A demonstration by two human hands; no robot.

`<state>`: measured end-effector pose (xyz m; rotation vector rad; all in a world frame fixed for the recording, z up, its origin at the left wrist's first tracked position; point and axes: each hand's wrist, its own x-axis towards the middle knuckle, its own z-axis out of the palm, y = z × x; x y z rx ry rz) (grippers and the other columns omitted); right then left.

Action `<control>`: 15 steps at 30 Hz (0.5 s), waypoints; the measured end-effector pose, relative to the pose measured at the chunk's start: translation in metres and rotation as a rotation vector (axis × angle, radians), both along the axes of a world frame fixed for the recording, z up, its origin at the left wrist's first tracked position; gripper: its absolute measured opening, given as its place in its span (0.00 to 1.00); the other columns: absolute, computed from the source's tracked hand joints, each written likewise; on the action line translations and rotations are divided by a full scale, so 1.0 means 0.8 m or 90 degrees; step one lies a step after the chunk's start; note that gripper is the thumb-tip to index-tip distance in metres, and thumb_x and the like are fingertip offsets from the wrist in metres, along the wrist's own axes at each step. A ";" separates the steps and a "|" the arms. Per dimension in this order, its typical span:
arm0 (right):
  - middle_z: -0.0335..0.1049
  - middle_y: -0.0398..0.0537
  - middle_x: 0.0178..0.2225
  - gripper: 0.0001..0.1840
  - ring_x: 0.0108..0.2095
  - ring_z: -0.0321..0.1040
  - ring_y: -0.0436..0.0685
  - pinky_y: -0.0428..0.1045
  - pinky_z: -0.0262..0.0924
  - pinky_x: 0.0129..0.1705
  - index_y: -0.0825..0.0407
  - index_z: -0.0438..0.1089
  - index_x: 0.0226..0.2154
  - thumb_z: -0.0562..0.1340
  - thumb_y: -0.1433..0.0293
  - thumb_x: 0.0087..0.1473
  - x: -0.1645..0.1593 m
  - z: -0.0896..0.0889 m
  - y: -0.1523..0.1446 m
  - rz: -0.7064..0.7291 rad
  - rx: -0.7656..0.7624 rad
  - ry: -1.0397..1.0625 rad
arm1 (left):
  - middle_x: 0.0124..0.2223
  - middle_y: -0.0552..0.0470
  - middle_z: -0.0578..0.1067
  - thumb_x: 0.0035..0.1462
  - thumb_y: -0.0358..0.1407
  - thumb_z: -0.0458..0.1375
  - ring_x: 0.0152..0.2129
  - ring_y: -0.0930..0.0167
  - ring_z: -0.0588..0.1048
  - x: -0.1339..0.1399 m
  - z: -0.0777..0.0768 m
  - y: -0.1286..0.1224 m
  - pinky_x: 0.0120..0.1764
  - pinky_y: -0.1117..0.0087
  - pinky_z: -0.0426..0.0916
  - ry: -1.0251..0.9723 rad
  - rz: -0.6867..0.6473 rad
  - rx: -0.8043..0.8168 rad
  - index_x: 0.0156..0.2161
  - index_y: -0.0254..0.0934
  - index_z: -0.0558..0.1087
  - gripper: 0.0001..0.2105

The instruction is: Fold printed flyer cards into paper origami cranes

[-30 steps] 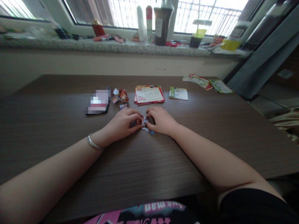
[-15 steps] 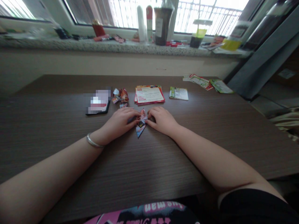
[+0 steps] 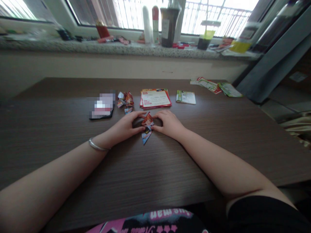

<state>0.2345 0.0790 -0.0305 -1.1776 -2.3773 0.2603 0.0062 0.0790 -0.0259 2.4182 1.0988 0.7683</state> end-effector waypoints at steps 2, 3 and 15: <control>0.73 0.53 0.47 0.20 0.50 0.67 0.62 0.58 0.59 0.54 0.52 0.72 0.45 0.68 0.60 0.51 0.000 0.000 0.000 0.000 -0.003 0.004 | 0.54 0.44 0.73 0.50 0.36 0.65 0.51 0.62 0.72 0.000 0.000 0.000 0.55 0.59 0.65 -0.022 0.009 -0.013 0.56 0.35 0.66 0.27; 0.73 0.53 0.47 0.21 0.50 0.67 0.62 0.58 0.59 0.54 0.52 0.72 0.46 0.68 0.60 0.51 0.000 0.000 0.000 0.001 -0.005 0.006 | 0.53 0.44 0.74 0.50 0.36 0.65 0.50 0.63 0.72 0.000 -0.001 0.001 0.55 0.60 0.65 -0.025 0.009 -0.018 0.56 0.35 0.66 0.27; 0.72 0.52 0.49 0.21 0.52 0.64 0.62 0.60 0.57 0.56 0.50 0.73 0.48 0.67 0.61 0.51 -0.004 -0.004 -0.001 0.010 -0.023 0.017 | 0.49 0.45 0.75 0.55 0.39 0.61 0.48 0.63 0.73 0.000 -0.002 0.001 0.53 0.58 0.65 0.011 0.036 0.019 0.52 0.35 0.68 0.21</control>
